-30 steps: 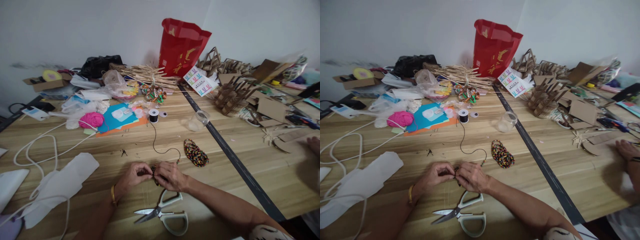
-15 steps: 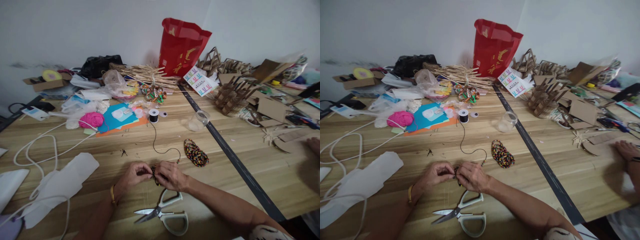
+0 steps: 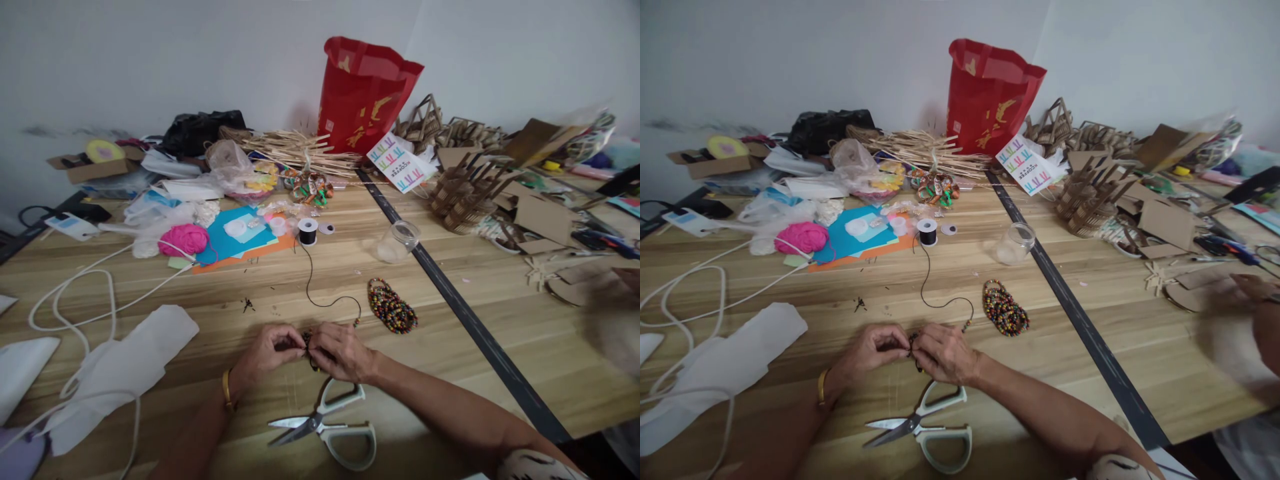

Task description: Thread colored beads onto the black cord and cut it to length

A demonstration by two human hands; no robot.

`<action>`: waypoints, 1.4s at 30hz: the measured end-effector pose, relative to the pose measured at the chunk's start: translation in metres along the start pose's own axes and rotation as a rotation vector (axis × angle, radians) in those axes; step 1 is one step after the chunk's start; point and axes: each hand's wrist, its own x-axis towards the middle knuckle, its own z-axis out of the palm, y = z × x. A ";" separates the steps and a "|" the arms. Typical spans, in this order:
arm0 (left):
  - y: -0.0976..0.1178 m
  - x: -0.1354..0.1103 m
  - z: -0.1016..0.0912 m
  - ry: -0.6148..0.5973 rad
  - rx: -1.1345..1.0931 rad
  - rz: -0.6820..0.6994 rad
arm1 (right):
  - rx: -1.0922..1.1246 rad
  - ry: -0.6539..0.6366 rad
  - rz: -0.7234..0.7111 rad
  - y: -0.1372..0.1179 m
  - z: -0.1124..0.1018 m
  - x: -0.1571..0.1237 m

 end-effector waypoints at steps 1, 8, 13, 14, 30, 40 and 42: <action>0.000 0.000 0.000 0.000 0.002 0.002 | 0.002 -0.001 -0.003 0.000 0.000 0.000; 0.004 -0.001 0.000 0.002 0.007 -0.010 | 0.004 0.001 0.001 0.002 0.001 -0.001; 0.005 -0.001 0.000 0.000 -0.004 -0.017 | 0.003 0.008 0.001 0.002 0.001 -0.001; 0.005 -0.001 0.000 -0.002 -0.005 -0.017 | 0.003 0.006 -0.002 0.001 0.001 -0.001; 0.003 0.000 -0.002 -0.004 -0.026 -0.024 | 0.017 0.022 0.002 0.001 0.001 -0.001; -0.002 0.001 -0.002 -0.004 -0.034 -0.007 | 0.016 0.043 0.031 0.000 -0.001 0.000; -0.003 0.001 -0.002 0.001 -0.031 0.000 | 0.016 0.037 0.029 0.000 -0.001 -0.001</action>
